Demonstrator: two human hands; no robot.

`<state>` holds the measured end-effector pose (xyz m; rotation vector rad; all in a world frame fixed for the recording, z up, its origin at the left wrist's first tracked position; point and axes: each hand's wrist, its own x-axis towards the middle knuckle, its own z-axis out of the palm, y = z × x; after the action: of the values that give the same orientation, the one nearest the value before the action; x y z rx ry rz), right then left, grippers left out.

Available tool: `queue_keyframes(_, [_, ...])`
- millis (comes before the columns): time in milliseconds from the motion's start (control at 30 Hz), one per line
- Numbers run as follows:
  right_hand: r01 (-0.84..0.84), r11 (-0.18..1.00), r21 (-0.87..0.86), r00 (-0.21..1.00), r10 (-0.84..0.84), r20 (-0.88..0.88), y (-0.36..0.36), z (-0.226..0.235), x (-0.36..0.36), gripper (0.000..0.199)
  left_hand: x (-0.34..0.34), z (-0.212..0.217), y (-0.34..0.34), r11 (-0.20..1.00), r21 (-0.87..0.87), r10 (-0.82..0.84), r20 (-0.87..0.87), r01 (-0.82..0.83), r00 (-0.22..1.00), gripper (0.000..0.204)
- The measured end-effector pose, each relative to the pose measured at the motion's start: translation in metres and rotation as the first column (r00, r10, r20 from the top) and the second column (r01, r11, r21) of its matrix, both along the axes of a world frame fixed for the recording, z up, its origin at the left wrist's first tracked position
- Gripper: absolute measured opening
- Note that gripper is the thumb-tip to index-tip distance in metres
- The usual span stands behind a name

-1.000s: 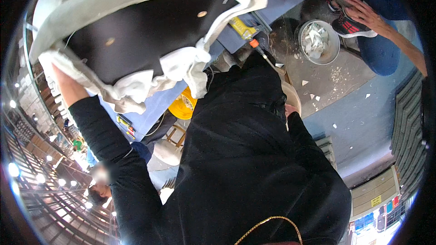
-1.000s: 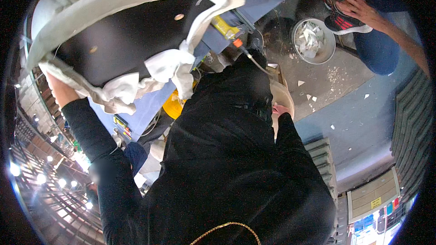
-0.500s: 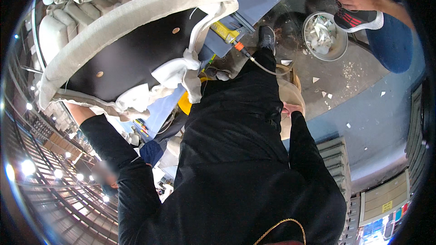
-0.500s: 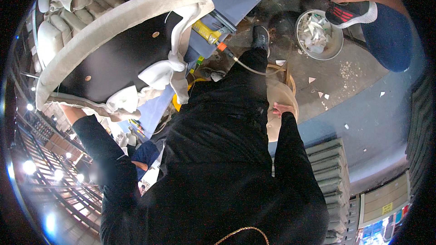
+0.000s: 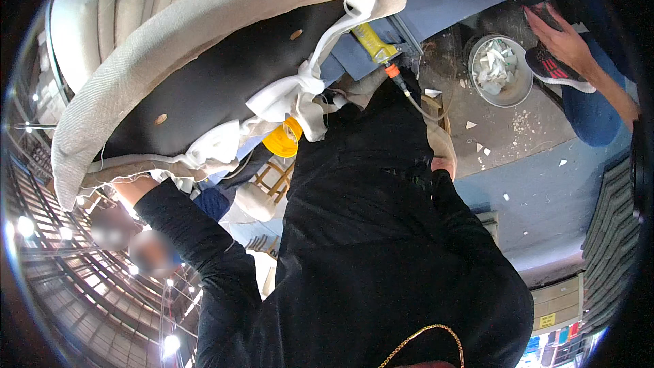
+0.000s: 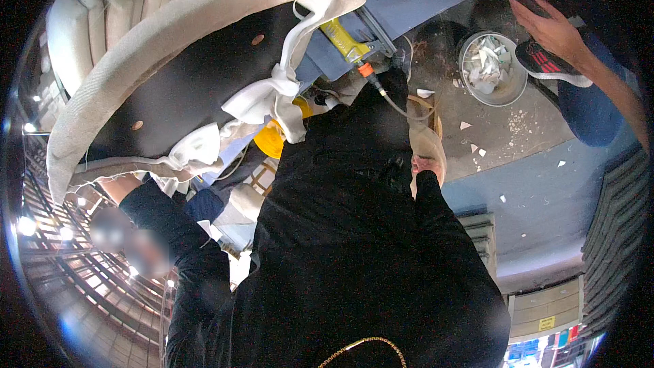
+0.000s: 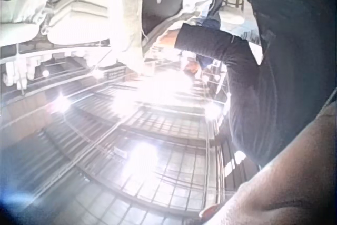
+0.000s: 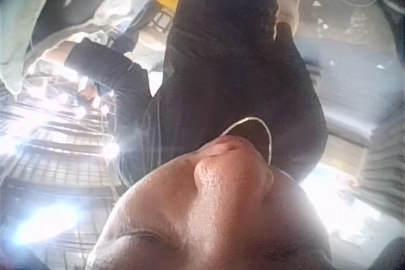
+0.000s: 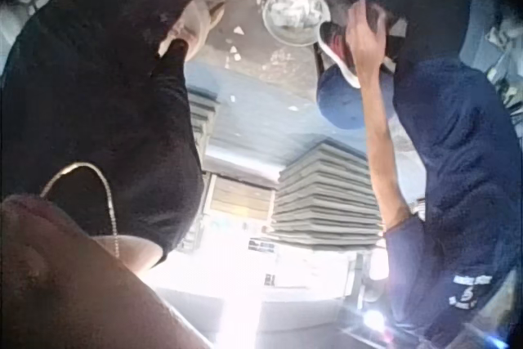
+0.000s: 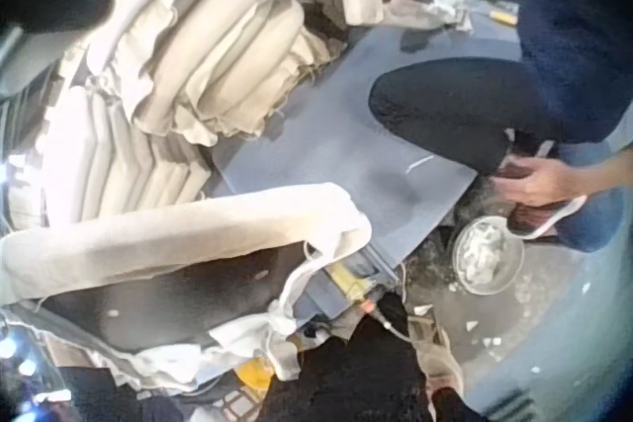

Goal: The person stuffs white cotton-like filling into a beige fabric cushion cover using a yellow-handled screwdriver to push the material inside. They repeatedly pack the filling and adjust the cover to distribute the stuffing evenly.

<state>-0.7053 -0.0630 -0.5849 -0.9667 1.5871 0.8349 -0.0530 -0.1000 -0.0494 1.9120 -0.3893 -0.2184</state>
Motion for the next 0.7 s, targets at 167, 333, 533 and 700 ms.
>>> queue_keyframes(167, [-0.066,0.998,-0.010,0.998,0.066,-0.019,-0.015,0.002,0.007,0.047,0.009,-0.006,0.010,1.000,-0.006,0.019,-0.011,-0.019,1.000,0.022])
queue_keyframes(333, [-0.090,0.996,-0.020,0.996,0.090,-0.008,-0.025,0.001,0.013,0.046,0.022,-0.013,0.005,1.000,-0.017,0.007,-0.019,-0.007,1.000,0.020])
queue_keyframes(533, [-0.146,0.988,-0.044,0.989,0.148,0.028,-0.041,0.001,0.018,0.046,0.035,-0.019,0.004,0.999,-0.051,-0.016,-0.038,0.014,0.999,0.019])
queue_keyframes(700, [-0.298,0.948,-0.112,0.935,0.313,0.163,-0.074,-0.012,0.026,0.048,0.035,-0.021,0.009,0.994,-0.106,-0.037,-0.053,0.031,0.998,0.018])
